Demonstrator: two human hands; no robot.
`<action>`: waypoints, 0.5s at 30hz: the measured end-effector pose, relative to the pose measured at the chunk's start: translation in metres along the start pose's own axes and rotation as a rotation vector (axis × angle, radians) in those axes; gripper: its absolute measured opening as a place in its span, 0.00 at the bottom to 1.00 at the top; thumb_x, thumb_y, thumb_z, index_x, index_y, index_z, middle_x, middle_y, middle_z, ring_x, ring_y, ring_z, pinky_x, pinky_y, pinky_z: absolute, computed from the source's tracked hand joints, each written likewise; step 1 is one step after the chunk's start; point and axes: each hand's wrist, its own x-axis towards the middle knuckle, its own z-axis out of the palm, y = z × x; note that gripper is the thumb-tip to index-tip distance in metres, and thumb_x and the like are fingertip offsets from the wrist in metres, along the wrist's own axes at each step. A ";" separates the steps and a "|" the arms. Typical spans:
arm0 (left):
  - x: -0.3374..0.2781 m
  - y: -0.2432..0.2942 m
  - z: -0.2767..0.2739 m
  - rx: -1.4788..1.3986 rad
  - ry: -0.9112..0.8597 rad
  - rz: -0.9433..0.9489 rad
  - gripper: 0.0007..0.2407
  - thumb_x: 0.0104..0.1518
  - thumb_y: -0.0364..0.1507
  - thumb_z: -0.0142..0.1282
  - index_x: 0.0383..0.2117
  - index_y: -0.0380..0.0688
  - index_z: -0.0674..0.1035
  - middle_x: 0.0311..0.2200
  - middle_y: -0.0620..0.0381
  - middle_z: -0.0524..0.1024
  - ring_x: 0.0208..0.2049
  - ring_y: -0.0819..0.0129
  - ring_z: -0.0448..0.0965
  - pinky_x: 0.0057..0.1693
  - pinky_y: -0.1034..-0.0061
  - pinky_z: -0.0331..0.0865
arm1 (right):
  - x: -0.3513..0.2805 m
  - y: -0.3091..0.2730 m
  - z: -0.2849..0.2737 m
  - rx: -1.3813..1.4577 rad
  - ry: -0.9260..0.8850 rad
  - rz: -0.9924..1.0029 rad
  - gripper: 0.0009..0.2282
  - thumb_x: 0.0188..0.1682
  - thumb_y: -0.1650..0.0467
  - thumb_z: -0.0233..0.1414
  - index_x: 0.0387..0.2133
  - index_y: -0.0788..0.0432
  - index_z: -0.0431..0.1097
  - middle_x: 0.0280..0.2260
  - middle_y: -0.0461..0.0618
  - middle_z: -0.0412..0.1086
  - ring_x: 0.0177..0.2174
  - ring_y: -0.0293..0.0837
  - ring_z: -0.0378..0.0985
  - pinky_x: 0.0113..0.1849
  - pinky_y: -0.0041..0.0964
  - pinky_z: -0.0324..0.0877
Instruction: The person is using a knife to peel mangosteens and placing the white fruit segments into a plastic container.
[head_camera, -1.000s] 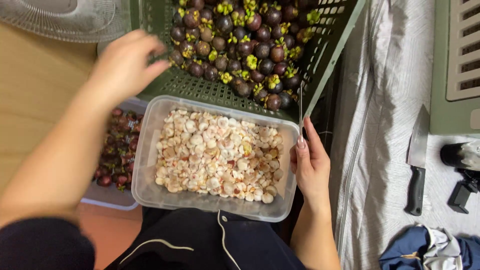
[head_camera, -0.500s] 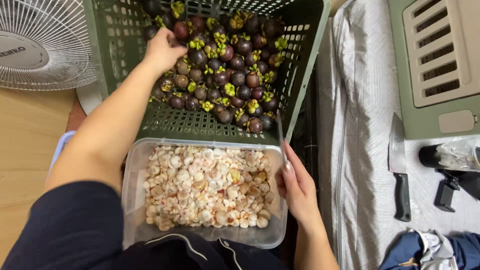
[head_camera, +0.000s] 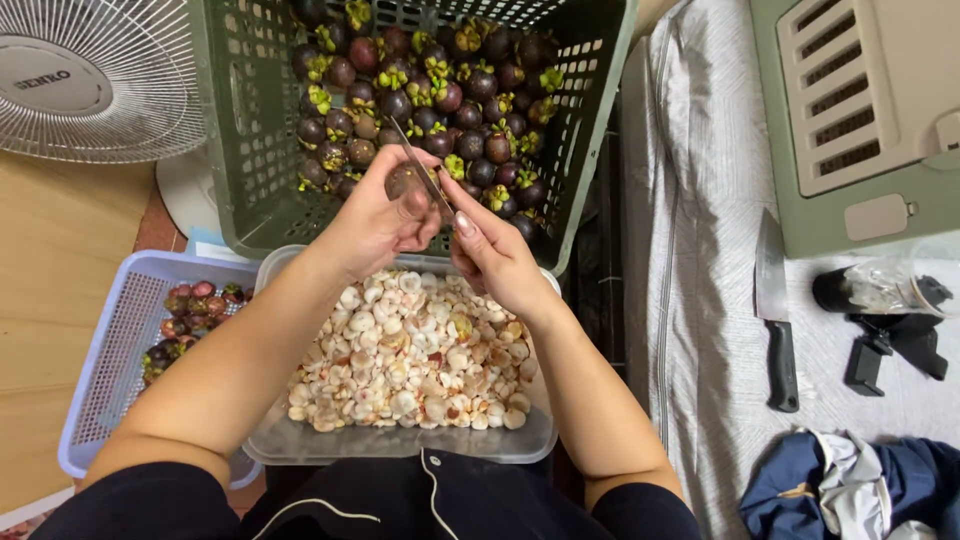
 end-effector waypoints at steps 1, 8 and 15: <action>0.000 -0.001 0.000 0.003 -0.004 -0.003 0.27 0.55 0.44 0.66 0.53 0.46 0.67 0.33 0.57 0.72 0.28 0.73 0.73 0.29 0.85 0.60 | -0.003 0.000 0.000 0.002 0.004 -0.003 0.24 0.63 0.63 0.40 0.73 0.45 0.48 0.22 0.39 0.55 0.21 0.32 0.54 0.23 0.27 0.55; 0.001 0.001 0.015 0.352 0.069 0.099 0.29 0.48 0.45 0.70 0.53 0.45 0.72 0.34 0.63 0.74 0.28 0.81 0.71 0.31 0.87 0.63 | -0.017 -0.007 0.002 -0.172 0.029 -0.121 0.24 0.64 0.66 0.41 0.73 0.48 0.47 0.23 0.37 0.54 0.22 0.31 0.54 0.25 0.27 0.56; 0.006 0.001 0.008 0.577 0.044 0.207 0.26 0.48 0.38 0.75 0.49 0.42 0.73 0.41 0.63 0.78 0.43 0.77 0.78 0.51 0.79 0.74 | -0.023 -0.010 0.006 -0.404 0.093 -0.161 0.23 0.64 0.66 0.41 0.73 0.49 0.49 0.24 0.38 0.58 0.24 0.32 0.58 0.30 0.27 0.63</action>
